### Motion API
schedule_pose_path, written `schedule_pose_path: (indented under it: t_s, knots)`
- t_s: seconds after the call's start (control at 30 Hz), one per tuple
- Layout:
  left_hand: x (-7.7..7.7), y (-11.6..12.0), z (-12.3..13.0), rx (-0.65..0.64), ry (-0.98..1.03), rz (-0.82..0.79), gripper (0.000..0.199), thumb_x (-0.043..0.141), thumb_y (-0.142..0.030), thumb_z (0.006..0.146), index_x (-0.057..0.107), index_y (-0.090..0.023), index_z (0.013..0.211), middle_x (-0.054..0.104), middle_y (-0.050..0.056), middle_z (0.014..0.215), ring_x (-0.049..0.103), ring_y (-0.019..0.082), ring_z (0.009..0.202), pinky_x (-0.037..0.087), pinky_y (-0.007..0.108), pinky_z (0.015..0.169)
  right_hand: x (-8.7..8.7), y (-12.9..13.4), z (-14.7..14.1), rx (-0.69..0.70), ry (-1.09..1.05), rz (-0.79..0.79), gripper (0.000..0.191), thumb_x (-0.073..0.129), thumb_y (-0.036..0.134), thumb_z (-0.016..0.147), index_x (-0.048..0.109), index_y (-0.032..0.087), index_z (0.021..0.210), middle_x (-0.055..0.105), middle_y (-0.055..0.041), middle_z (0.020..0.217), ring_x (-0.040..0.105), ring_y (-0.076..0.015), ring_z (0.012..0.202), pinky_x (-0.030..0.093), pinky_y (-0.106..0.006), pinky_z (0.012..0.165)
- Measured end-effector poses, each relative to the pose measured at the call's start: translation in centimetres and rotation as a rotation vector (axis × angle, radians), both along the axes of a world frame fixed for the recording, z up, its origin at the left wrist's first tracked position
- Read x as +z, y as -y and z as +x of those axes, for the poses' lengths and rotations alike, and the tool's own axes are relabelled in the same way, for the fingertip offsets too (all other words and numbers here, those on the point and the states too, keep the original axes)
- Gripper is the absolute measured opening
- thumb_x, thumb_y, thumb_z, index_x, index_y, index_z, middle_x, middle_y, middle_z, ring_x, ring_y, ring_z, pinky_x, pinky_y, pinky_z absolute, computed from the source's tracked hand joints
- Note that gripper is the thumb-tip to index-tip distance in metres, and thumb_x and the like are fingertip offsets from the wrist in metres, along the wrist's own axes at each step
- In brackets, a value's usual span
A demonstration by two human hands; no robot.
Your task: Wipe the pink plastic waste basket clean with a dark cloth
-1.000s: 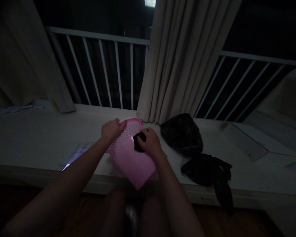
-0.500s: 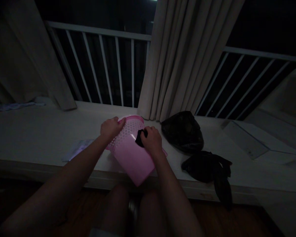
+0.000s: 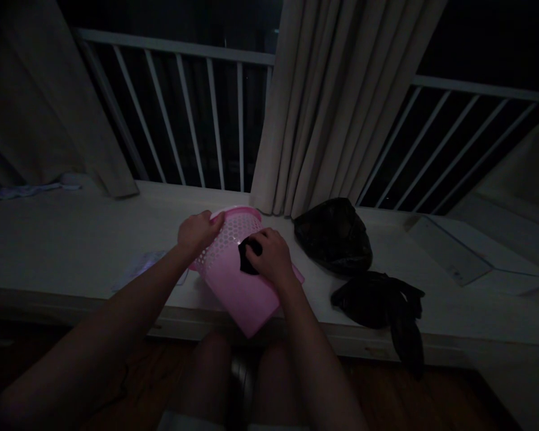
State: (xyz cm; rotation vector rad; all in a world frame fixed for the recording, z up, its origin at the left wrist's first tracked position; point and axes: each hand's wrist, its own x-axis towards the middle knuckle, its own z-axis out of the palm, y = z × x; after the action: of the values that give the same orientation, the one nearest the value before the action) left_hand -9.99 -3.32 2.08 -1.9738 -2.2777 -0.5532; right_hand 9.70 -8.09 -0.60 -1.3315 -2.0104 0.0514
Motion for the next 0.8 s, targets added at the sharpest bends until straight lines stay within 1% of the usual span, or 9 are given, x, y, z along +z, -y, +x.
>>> schedule_pose_path:
  t_s: [0.03, 0.2, 0.37, 0.43, 0.53, 0.57, 0.7, 0.73, 0.8]
  knots:
    - [0.0, 0.0, 0.0, 0.002, -0.001, 0.001, 0.070, 0.021, -0.063, 0.089, 0.067, -0.012, 0.105, 0.071, 0.019, 0.098, 0.066, 0.031, 0.091, 0.048, 0.039, 0.075, 0.0, 0.0, 0.0, -0.002, 0.001, 0.002, 0.017, 0.062, 0.027, 0.081, 0.068, 0.021, 0.096, 0.064, -0.0051, 0.100, 0.057, -0.0211, 0.097, 0.043, -0.032, 0.088]
    - [-0.1, 0.3, -0.2, 0.008, 0.001, -0.002, 0.070, 0.020, -0.063, 0.090, 0.067, -0.012, 0.105, 0.071, 0.019, 0.097, 0.066, 0.030, 0.090, 0.048, 0.038, 0.076, -0.2, -0.1, -0.2, -0.103, -0.021, 0.003, 0.019, 0.054, 0.027, 0.086, 0.067, 0.016, 0.095, 0.062, -0.0102, 0.096, 0.057, -0.0246, 0.091, 0.044, -0.037, 0.084]
    - [-0.3, 0.8, -0.5, 0.004, 0.001, 0.008, 0.070, 0.020, -0.062, 0.090, 0.066, -0.012, 0.105, 0.071, 0.019, 0.097, 0.066, 0.030, 0.089, 0.048, 0.038, 0.076, 0.0, 0.4, -0.5, -0.004, 0.028, 0.017, 0.016, 0.062, 0.028, 0.081, 0.067, 0.022, 0.095, 0.063, -0.0057, 0.099, 0.056, -0.0217, 0.095, 0.044, -0.033, 0.087]
    - [-0.5, 0.9, -0.7, 0.005, 0.002, 0.023, 0.069, 0.020, -0.062, 0.090, 0.066, -0.012, 0.104, 0.071, 0.019, 0.095, 0.067, 0.030, 0.088, 0.048, 0.038, 0.075, 0.0, 0.5, -0.6, -0.019, 0.029, 0.020, 0.016, 0.061, 0.028, 0.082, 0.067, 0.022, 0.095, 0.063, -0.0059, 0.099, 0.057, -0.0218, 0.094, 0.044, -0.033, 0.086]
    - [-0.8, 0.9, -0.9, 0.007, 0.006, 0.037, 0.069, 0.020, -0.063, 0.090, 0.066, -0.013, 0.103, 0.071, 0.018, 0.093, 0.067, 0.029, 0.086, 0.048, 0.037, 0.074, 0.0, 0.5, -0.8, -0.106, 0.010, 0.020, 0.018, 0.055, 0.028, 0.085, 0.067, 0.019, 0.095, 0.062, -0.0097, 0.096, 0.056, -0.0242, 0.091, 0.045, -0.037, 0.083]
    - [-0.8, 1.0, -1.0, 0.006, 0.009, 0.035, 0.070, 0.020, -0.063, 0.090, 0.066, -0.013, 0.102, 0.071, 0.018, 0.093, 0.067, 0.029, 0.086, 0.048, 0.037, 0.074, 0.0, 0.6, -0.8, -0.112, 0.012, 0.021, 0.018, 0.055, 0.028, 0.085, 0.067, 0.018, 0.095, 0.062, -0.0099, 0.096, 0.056, -0.0243, 0.090, 0.045, -0.037, 0.083]
    - [-1.0, 1.0, -1.1, 0.019, 0.017, 0.035, 0.070, 0.018, -0.063, 0.090, 0.066, -0.014, 0.102, 0.071, 0.018, 0.092, 0.067, 0.030, 0.086, 0.048, 0.037, 0.073, 0.2, 0.9, -1.1, -0.012, 0.058, 0.025, 0.017, 0.062, 0.027, 0.081, 0.068, 0.023, 0.096, 0.063, -0.0051, 0.101, 0.056, -0.0212, 0.095, 0.044, -0.033, 0.087]
    - [-1.0, 1.1, -1.2, 0.023, 0.017, 0.037, 0.070, 0.019, -0.063, 0.090, 0.066, -0.014, 0.103, 0.071, 0.018, 0.092, 0.067, 0.030, 0.086, 0.048, 0.037, 0.073, 0.3, 1.0, -1.2, -0.007, 0.063, 0.025, 0.017, 0.062, 0.027, 0.081, 0.068, 0.023, 0.097, 0.063, -0.0050, 0.102, 0.056, -0.0211, 0.096, 0.043, -0.032, 0.087]
    - [-1.1, 1.1, -1.2, 0.024, 0.012, 0.040, 0.069, 0.019, -0.063, 0.090, 0.066, -0.014, 0.102, 0.072, 0.017, 0.093, 0.067, 0.030, 0.086, 0.048, 0.037, 0.073, 0.3, 1.1, -1.3, -0.053, 0.059, 0.018, 0.018, 0.059, 0.027, 0.083, 0.067, 0.020, 0.098, 0.062, -0.0079, 0.101, 0.056, -0.0228, 0.095, 0.044, -0.035, 0.085]
